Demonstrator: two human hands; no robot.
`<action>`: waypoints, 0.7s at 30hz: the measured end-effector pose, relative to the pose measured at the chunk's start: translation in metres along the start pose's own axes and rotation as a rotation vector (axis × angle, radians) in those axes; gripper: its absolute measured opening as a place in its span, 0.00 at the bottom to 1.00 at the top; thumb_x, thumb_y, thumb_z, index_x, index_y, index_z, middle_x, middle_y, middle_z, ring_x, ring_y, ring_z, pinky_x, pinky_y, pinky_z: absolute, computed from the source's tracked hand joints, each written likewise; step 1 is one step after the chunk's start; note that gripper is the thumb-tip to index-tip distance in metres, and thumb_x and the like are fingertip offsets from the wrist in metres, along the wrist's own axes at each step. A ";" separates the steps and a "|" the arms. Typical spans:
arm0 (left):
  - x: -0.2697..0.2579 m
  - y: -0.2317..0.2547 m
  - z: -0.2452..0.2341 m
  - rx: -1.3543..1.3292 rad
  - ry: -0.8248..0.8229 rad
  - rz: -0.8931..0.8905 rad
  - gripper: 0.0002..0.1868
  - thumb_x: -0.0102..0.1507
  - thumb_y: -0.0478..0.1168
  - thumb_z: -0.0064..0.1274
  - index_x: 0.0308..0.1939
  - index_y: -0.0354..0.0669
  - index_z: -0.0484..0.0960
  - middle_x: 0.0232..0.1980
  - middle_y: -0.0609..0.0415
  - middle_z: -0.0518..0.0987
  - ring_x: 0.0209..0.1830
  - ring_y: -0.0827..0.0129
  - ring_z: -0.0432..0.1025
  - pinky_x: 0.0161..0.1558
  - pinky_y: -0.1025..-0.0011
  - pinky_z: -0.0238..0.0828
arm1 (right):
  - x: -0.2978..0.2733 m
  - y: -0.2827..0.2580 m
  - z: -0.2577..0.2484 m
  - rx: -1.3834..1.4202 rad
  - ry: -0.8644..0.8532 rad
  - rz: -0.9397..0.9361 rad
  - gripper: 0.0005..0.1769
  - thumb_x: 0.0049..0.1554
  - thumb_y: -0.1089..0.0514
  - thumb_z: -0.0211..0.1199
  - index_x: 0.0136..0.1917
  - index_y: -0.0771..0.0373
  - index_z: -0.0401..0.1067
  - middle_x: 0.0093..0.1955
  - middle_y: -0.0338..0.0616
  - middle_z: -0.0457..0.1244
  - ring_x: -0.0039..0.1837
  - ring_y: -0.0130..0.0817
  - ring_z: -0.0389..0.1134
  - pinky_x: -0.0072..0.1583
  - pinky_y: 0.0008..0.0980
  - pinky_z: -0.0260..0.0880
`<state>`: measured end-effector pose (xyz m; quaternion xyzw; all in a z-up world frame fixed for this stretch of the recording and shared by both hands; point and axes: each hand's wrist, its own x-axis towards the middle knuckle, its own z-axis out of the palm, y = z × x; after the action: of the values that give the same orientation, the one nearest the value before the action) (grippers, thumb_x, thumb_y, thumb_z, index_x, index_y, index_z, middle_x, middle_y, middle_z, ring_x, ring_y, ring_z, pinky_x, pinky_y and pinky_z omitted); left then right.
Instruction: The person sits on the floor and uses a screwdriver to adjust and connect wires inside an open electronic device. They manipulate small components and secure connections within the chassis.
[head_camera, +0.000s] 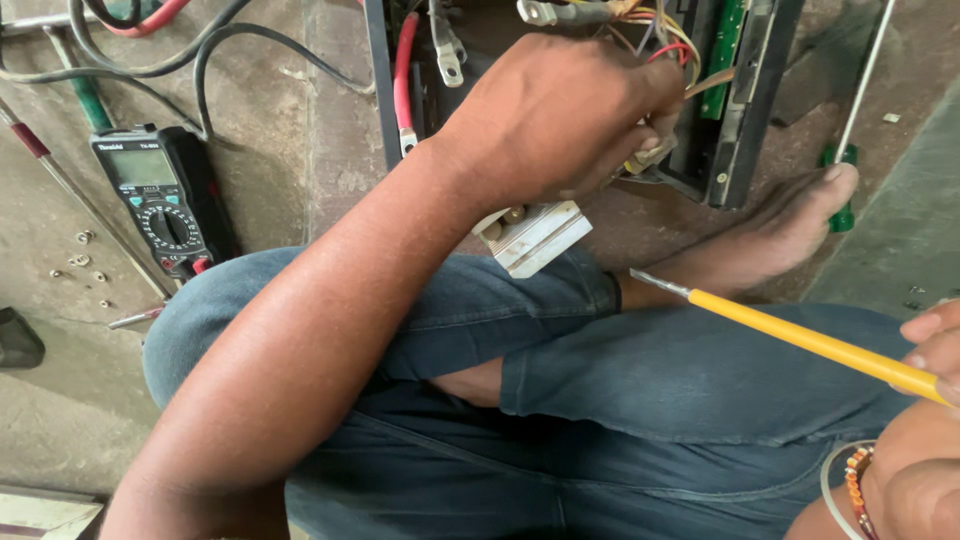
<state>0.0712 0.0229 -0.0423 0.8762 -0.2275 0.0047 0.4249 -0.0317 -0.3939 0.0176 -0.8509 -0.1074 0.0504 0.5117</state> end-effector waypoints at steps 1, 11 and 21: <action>-0.001 0.000 -0.001 -0.080 0.022 0.017 0.06 0.64 0.38 0.57 0.43 0.43 0.80 0.35 0.53 0.84 0.37 0.54 0.80 0.38 0.56 0.72 | 0.002 0.000 0.000 0.001 0.001 -0.003 0.18 0.64 0.47 0.54 0.55 0.64 0.68 0.43 0.47 0.62 0.46 0.38 0.65 0.54 0.37 0.71; 0.004 0.002 0.005 -0.601 0.000 -0.247 0.14 0.53 0.36 0.70 0.38 0.44 0.80 0.35 0.60 0.85 0.38 0.77 0.83 0.41 0.75 0.78 | 0.000 -0.002 -0.001 0.000 0.002 0.003 0.18 0.66 0.46 0.52 0.54 0.65 0.68 0.43 0.48 0.61 0.45 0.38 0.64 0.53 0.37 0.71; -0.008 0.020 0.001 -0.213 0.107 -0.314 0.18 0.53 0.34 0.63 0.46 0.42 0.75 0.31 0.53 0.85 0.35 0.55 0.81 0.35 0.59 0.73 | 0.000 -0.004 -0.003 -0.001 0.004 0.001 0.19 0.68 0.45 0.51 0.53 0.65 0.68 0.42 0.49 0.60 0.44 0.38 0.63 0.52 0.37 0.70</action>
<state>0.0556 0.0149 -0.0302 0.8496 -0.0645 -0.0391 0.5220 -0.0317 -0.3952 0.0223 -0.8515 -0.1059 0.0489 0.5112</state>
